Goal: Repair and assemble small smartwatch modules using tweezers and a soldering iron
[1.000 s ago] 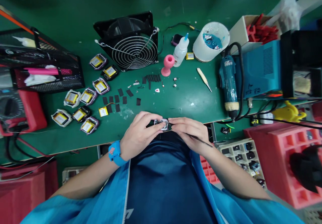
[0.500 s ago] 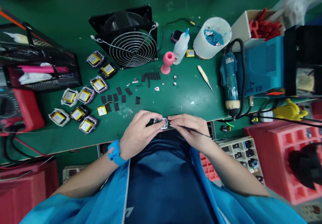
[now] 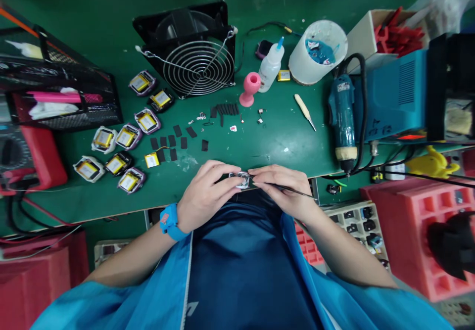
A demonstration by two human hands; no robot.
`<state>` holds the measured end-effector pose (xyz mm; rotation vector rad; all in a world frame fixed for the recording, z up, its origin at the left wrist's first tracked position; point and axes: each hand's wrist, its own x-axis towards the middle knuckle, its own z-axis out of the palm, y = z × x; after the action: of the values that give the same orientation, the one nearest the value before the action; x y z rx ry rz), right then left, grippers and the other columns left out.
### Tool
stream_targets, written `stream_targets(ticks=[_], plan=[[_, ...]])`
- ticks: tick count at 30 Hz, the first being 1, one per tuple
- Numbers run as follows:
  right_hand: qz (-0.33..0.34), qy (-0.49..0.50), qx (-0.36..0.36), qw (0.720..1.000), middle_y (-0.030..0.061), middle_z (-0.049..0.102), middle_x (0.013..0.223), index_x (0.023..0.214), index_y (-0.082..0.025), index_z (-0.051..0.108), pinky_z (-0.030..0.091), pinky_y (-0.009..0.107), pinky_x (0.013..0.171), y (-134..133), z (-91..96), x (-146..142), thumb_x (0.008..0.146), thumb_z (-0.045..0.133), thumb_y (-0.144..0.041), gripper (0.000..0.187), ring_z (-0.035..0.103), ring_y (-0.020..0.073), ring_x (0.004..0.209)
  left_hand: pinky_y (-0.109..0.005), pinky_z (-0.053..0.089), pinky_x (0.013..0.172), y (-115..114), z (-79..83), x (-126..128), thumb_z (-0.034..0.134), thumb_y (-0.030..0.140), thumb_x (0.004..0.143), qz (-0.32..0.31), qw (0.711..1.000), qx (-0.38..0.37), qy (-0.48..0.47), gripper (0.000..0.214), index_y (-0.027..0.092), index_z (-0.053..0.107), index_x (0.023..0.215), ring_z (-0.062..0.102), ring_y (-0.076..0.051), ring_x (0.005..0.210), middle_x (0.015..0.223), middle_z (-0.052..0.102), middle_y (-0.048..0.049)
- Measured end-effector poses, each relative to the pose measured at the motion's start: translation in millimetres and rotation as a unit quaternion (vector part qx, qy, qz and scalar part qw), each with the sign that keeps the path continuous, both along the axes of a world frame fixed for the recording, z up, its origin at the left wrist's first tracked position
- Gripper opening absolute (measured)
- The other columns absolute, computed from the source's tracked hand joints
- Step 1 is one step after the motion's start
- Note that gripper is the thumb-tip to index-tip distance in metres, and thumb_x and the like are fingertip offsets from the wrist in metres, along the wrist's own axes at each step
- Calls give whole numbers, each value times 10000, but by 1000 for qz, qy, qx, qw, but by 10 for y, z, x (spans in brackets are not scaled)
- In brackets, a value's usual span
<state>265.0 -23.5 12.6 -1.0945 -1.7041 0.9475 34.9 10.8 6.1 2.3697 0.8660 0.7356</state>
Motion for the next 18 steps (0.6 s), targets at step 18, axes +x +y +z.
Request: stream_targets(ticks=[18], plan=[[-22, -78, 90, 993, 131, 771, 1186, 1167, -201, 737, 675, 380, 899, -187, -74, -10, 970, 627, -92, 250, 768, 235, 1075, -398, 566, 938, 49, 87, -50, 627, 269, 1004, -15, 997, -69, 36, 386, 206, 531, 1373, 655, -229, 1097, 1160, 726, -82]])
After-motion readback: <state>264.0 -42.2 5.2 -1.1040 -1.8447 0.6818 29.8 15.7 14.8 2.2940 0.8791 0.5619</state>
